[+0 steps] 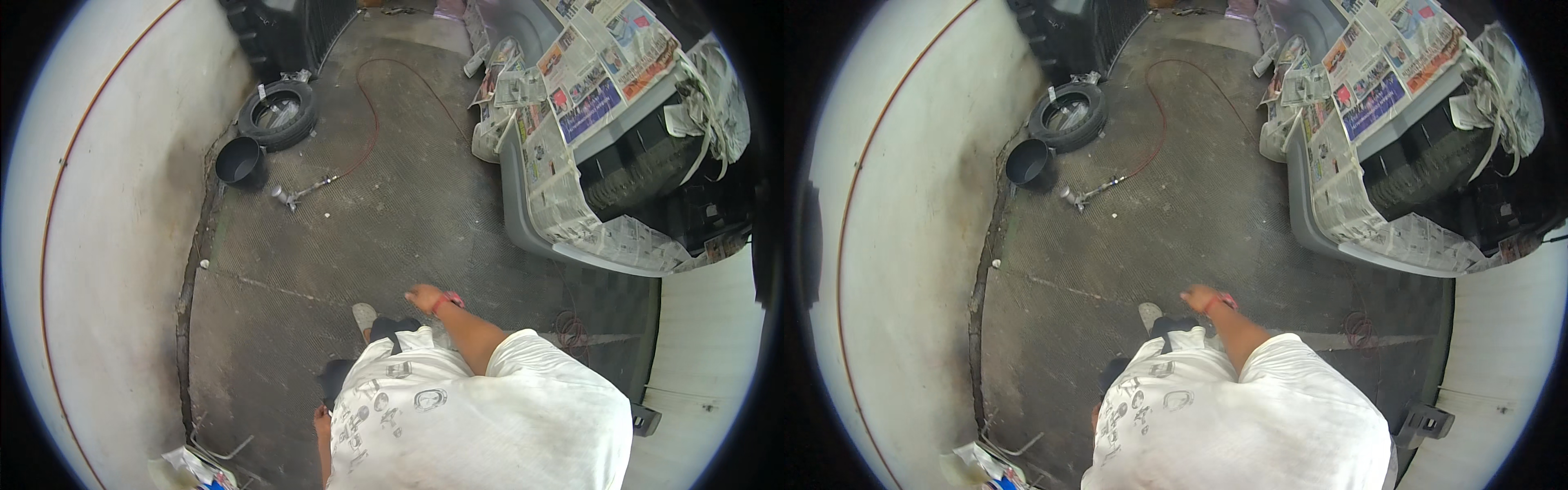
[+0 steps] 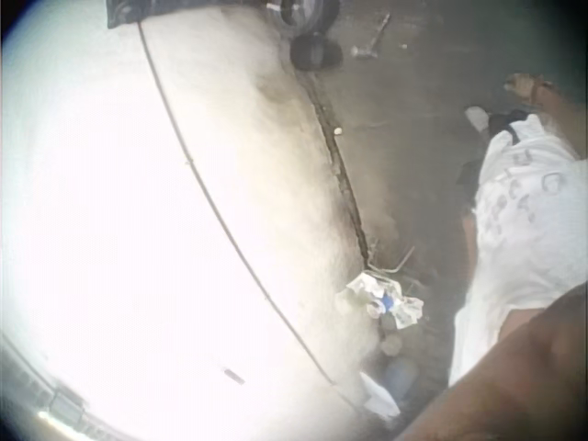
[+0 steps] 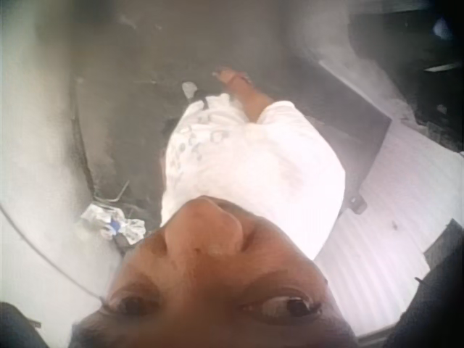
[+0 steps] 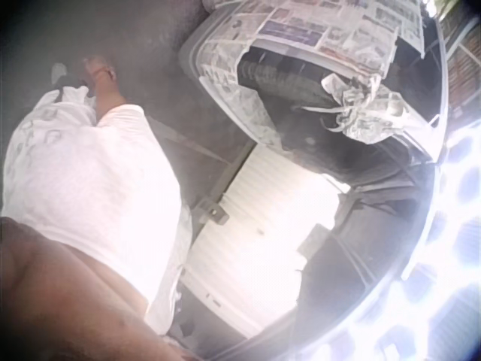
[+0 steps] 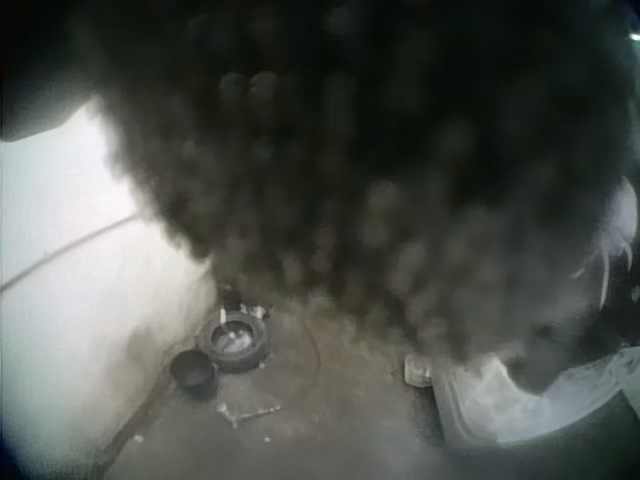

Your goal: The person spray paints a car bumper with a spray gun, then uses a small piece of tape to remove a paint defect from the surface. The bumper is masked with newspaper and plastic sheeting.

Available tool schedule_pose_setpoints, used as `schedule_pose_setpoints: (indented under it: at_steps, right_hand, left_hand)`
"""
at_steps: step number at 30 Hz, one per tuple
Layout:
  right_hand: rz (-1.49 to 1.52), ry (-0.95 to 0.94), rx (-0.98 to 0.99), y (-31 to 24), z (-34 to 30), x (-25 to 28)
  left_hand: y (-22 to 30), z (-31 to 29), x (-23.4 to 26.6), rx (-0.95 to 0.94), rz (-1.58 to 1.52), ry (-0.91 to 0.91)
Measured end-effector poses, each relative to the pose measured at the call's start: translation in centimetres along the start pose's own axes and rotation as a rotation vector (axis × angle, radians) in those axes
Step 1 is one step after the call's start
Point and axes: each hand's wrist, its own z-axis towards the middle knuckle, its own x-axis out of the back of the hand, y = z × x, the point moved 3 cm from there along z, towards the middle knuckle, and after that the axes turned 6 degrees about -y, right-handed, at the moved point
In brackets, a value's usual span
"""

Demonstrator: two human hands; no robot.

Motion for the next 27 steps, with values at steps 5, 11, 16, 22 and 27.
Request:
schedule_pose_setpoints:
  at_steps: [5, 11, 16, 22, 27]
  right_hand:
    - [0.149, 0.126, 0.182, -18.1, 4.6, 12.4]
    - [0.235, 0.29, 0.122, -21.8, 10.5, 15.0]
    - [0.268, 0.14, -0.465, -13.3, 7.9, 5.5]
    - [0.337, 0.032, -0.645, -16.5, 1.0, -1.7]
    - [0.592, 0.183, -0.708, -20.7, 1.8, -3.3]
  left_hand:
    - [5.6, 7.7, 4.8, -0.032, 0.093, -0.024]
    - [15.0, 15.9, 10.6, -0.125, 0.217, -0.134]
    - [24.9, 22.4, 18.8, -0.13, 0.302, -0.193]
    - [38.3, 31.8, 28.9, -0.116, 0.401, -0.156]
    - [50.1, 37.4, 33.8, -0.249, 0.551, -0.005]
